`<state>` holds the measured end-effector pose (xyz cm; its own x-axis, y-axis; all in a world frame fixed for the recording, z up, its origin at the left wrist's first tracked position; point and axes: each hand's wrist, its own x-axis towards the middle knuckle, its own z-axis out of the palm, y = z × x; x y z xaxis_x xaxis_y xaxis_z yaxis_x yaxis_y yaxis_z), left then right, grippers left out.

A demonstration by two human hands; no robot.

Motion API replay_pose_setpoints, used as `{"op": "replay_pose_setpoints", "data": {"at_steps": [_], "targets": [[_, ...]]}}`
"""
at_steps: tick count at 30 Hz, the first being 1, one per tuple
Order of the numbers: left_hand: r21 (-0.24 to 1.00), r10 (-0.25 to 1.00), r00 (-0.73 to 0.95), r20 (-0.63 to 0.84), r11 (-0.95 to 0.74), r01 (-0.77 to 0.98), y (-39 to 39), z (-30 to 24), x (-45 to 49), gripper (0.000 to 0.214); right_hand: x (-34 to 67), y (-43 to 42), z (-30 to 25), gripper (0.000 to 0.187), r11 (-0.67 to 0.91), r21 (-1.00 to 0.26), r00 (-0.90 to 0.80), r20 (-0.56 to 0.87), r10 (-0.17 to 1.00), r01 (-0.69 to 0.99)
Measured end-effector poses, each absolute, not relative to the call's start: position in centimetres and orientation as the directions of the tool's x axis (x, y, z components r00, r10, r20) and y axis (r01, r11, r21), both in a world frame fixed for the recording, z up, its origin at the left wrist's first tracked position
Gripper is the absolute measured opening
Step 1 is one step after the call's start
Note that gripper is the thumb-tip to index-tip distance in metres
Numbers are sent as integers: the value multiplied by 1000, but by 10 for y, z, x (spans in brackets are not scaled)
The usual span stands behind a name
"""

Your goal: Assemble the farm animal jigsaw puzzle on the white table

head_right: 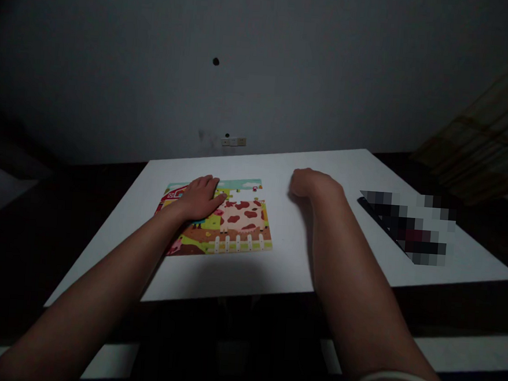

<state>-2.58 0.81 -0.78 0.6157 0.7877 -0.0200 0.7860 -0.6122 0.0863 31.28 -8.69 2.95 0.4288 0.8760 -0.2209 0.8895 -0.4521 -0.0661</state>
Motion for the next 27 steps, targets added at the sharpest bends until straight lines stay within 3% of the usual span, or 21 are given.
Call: {"op": "replay_pose_setpoints", "data": {"at_steps": [8,12,15,22,27], "targets": [[71,781,624,-28,-621,781,6,-3,-26,81,307,-90,40,76,-326,-113,304,-174,936,939],[62,778,627,-39,-624,779,6,-2,-26,83,318,-105,53,71,-413,-74,373,-313,874,908],[58,779,626,-43,-624,780,6,-2,-25,83,328,-115,60,59,-425,-122,341,-421,840,897],[71,779,626,-34,-623,779,7,-2,-25,81,324,-107,53,78,-382,-191,315,-305,899,904],[67,779,627,-27,-624,778,7,-2,-26,81,320,-98,45,76,-294,-255,223,-273,936,921]]}}
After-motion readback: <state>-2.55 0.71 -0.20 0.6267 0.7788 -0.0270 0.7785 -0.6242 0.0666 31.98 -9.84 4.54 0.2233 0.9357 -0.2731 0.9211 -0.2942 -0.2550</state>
